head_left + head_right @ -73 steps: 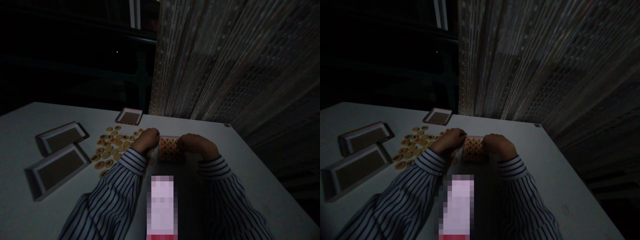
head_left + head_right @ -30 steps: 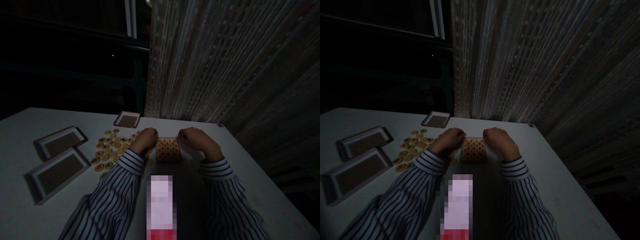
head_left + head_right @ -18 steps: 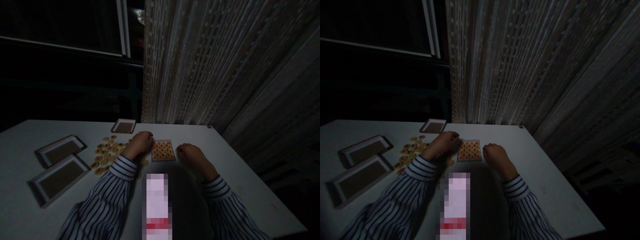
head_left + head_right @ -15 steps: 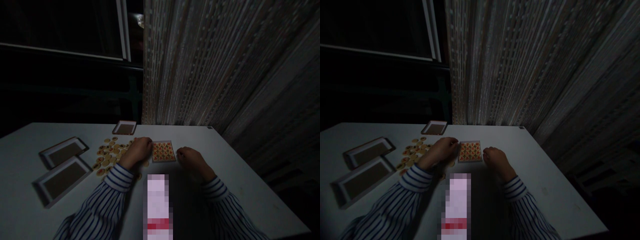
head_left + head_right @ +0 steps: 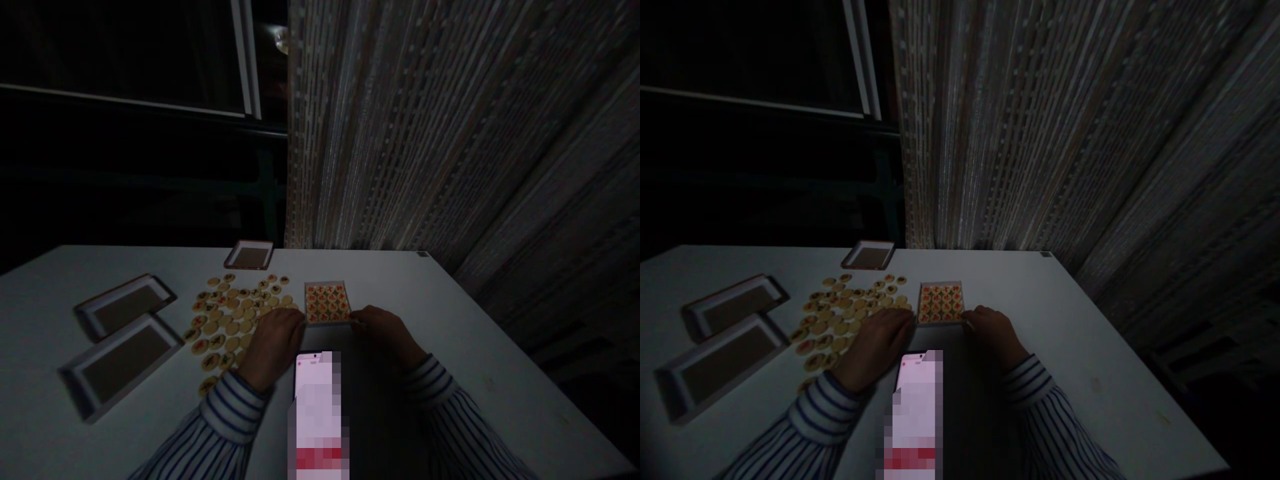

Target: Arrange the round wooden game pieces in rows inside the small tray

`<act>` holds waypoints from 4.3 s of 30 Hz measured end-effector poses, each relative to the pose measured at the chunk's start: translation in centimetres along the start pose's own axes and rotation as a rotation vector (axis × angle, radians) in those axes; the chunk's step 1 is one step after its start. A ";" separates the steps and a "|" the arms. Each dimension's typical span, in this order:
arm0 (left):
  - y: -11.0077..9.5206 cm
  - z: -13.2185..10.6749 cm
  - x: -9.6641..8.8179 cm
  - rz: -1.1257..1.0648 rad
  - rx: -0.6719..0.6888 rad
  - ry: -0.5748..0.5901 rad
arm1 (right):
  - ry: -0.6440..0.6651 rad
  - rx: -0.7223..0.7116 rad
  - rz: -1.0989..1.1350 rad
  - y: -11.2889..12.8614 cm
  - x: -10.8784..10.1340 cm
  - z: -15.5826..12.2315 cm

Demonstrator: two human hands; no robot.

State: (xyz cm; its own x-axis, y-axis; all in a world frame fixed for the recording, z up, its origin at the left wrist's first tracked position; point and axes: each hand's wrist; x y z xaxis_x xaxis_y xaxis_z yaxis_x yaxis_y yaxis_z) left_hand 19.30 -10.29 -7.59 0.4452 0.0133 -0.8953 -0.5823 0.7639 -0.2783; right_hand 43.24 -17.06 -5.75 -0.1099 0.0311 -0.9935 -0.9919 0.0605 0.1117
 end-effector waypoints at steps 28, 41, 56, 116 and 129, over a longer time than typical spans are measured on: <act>-0.1 -0.3 1.1 0.047 0.093 -0.003 | 0.017 -0.033 0.027 0.1 0.3 -0.1; -0.3 -0.2 1.0 0.018 0.089 0.019 | -0.036 -0.052 0.054 -0.2 1.1 0.0; -0.4 -0.2 1.1 -0.021 0.075 0.032 | -0.070 -0.062 0.091 -0.9 2.6 0.7; 2.6 -1.5 -2.5 0.052 -0.152 -0.619 | -0.320 0.012 0.144 0.1 1.1 -0.1; 2.2 -4.7 -2.2 0.132 -0.176 -0.725 | -0.341 -0.013 0.171 0.1 0.8 -0.6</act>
State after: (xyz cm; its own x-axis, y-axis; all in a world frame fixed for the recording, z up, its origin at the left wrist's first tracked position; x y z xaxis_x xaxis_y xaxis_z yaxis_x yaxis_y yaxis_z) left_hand 13.86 -11.69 -7.88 0.6647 0.5647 -0.4892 -0.7347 0.6129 -0.2908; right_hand 42.97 -17.61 -6.56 -0.2486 0.3699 -0.8952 -0.9620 0.0131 0.2726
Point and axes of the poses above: each hand's wrist, its own z-axis towards the middle knuckle, its own x-axis out of the palm, y = z × x, and after that the axes turned 5 degrees about x, right-handed
